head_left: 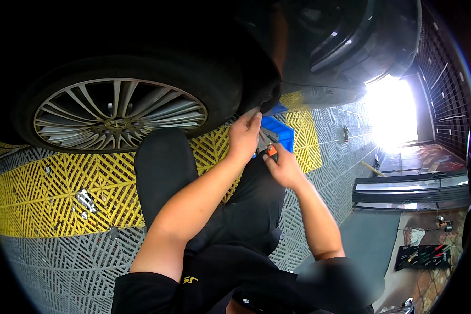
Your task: The person aligns a rear bumper panel on a car and then uses a pair of pliers to secure fasteners on the underside.
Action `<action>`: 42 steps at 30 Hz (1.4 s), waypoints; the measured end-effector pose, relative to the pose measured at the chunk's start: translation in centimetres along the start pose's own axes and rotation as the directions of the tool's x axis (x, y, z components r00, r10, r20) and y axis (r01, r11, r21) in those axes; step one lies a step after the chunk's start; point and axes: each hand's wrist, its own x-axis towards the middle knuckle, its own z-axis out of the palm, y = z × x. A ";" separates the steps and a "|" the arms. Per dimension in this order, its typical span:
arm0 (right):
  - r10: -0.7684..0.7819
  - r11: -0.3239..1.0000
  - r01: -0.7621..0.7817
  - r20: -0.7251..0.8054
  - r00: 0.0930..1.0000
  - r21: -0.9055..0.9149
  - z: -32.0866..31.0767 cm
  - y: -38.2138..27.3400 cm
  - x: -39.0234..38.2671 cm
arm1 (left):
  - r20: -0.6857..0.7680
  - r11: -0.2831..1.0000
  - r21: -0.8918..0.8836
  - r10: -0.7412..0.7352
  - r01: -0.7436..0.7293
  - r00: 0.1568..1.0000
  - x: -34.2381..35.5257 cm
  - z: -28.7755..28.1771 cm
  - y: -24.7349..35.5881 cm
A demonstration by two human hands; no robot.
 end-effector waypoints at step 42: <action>0.151 0.474 -0.290 0.248 0.957 0.831 2.6 -3.4 -1.1 | -0.034 0.982 0.061 -0.175 0.177 0.984 0.0 -1.3 2.1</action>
